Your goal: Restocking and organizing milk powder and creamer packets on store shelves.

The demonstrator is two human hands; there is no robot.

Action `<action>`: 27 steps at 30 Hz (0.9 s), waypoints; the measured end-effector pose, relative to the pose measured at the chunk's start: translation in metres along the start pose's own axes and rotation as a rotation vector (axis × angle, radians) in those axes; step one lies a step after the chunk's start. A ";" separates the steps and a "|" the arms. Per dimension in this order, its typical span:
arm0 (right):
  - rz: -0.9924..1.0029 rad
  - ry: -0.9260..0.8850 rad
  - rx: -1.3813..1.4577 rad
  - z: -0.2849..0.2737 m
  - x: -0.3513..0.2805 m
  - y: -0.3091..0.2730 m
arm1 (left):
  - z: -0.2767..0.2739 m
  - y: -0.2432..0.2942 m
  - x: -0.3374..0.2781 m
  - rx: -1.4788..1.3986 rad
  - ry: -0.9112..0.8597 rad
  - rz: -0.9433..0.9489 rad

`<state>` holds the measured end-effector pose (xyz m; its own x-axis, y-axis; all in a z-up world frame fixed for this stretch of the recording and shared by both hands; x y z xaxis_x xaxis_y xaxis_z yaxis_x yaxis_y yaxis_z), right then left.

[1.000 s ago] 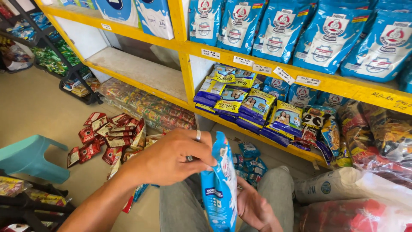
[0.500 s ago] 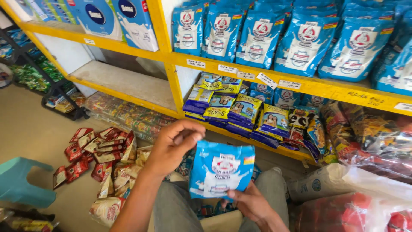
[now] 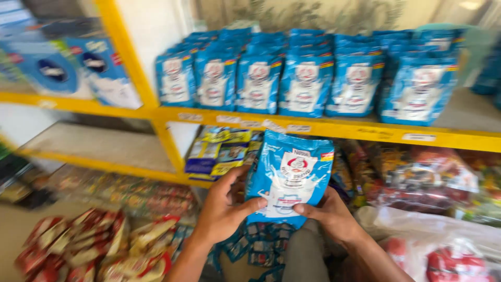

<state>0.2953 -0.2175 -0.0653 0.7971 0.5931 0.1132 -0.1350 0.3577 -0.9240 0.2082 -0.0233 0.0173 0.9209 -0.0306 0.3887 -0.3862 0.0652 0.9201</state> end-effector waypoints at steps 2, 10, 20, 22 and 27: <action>-0.038 0.075 -0.127 -0.024 -0.005 -0.029 | 0.023 0.003 0.025 -0.046 -0.044 -0.008; -0.304 0.393 -0.493 -0.121 -0.032 -0.188 | 0.138 0.045 0.153 0.093 -0.196 0.143; -0.797 0.526 -0.607 -0.252 -0.035 -0.370 | 0.316 0.076 0.368 0.384 -0.336 0.671; -0.880 0.563 -0.633 -0.290 -0.029 -0.386 | 0.345 0.076 0.400 0.342 -0.338 0.737; -0.843 0.661 -0.534 -0.378 0.009 -0.376 | 0.389 0.034 0.474 0.447 -0.341 0.724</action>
<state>0.5758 -0.6196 0.1453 0.6869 -0.2260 0.6907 0.7120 0.0185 -0.7020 0.6103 -0.4241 0.2518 0.4074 -0.4303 0.8055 -0.9131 -0.2069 0.3512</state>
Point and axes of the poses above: each hand's wrist, its own x-axis towards the middle knuckle, its own z-axis out of the palm, y = z × x, the point moved 8 cm from there along x, towards the middle knuckle, and after that the axes turned 2 degrees about z, right-handed, at the moved point
